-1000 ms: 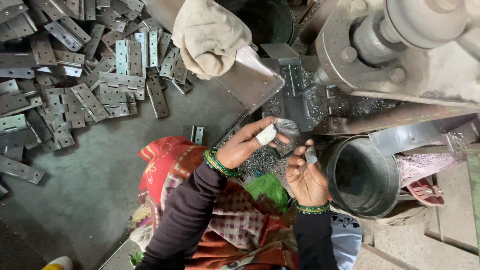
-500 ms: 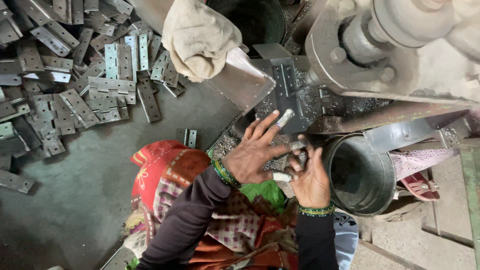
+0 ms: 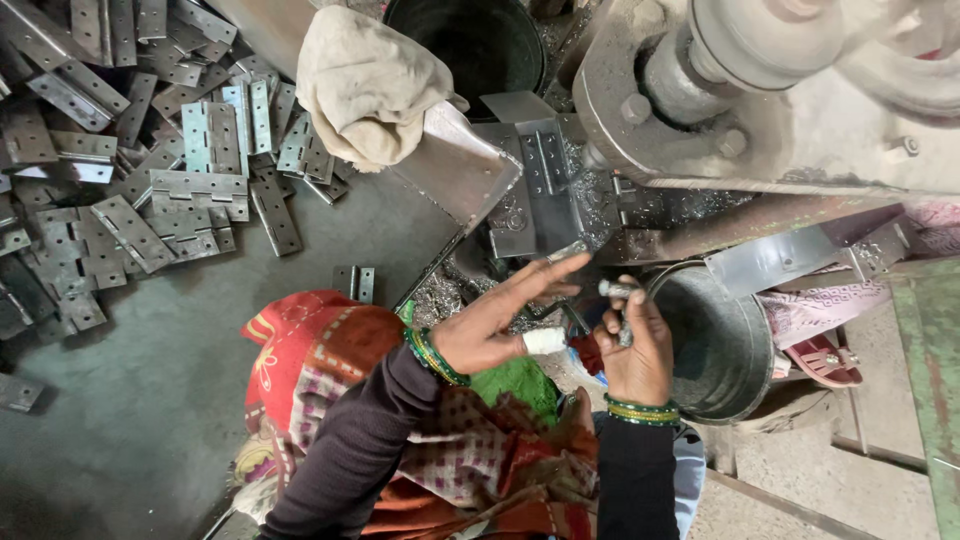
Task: The person sits on the floor and operates a grinding machine, placing small metal pieces into the machine and using a lever to process them. The person handles the metal pieces by hand and uses a red cloth to wipe the machine surface.
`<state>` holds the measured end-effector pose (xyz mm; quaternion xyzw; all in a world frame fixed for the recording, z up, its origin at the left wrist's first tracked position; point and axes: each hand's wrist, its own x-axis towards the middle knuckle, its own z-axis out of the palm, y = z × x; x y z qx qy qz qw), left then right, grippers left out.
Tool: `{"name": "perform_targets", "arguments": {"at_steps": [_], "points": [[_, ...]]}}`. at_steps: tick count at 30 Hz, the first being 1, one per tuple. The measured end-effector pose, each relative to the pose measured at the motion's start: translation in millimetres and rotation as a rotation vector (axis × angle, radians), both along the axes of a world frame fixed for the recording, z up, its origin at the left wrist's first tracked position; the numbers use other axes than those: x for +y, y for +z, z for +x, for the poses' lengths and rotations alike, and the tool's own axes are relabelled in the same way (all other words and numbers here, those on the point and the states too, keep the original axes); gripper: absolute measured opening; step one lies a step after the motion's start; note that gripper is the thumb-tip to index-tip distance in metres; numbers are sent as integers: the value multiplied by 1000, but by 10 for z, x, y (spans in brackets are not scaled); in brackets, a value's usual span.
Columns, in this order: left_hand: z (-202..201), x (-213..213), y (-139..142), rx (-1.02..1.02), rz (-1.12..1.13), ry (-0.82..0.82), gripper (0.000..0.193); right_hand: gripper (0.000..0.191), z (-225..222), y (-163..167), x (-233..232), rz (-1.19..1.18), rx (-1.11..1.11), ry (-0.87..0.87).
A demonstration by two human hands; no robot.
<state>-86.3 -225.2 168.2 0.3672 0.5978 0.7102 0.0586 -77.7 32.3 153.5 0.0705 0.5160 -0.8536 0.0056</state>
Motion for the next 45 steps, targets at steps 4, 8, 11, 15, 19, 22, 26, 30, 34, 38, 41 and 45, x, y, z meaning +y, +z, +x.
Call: {"name": "perform_targets", "arguments": {"at_steps": [4,8,11,15,19,22,26,30,34,38,41,45], "points": [[9,13,6,-76,68,-17,88,30,56,-46,-210,121,-48,-23],[-2,18,5,-43,64,45,87,29,58,-65,-312,139,-64,-34],[-6,27,-9,-125,65,-2,90,26,52,-77,-308,158,-61,-29],[7,46,-59,-276,213,-142,94,23,90,-214,-415,223,-84,-15],[-3,41,-133,-306,286,-173,97,21,124,-352,-579,63,-85,4],[-55,23,-190,-284,328,-169,96,23,73,-280,-524,35,-140,66],[-104,47,-252,-276,165,-43,81,35,-11,9,-241,-86,-150,66],[-63,225,-306,-68,-61,-34,71,41,-13,217,-91,-340,-70,-45],[35,436,-385,-18,-228,16,77,51,23,258,-107,-464,-2,-28],[100,535,-464,79,-289,76,82,58,34,245,-117,-464,-5,-38],[123,586,-495,125,-423,108,82,62,45,231,-160,-400,-49,-101],[170,644,-519,76,-626,130,80,66,79,217,-379,-270,-2,-140]]}}
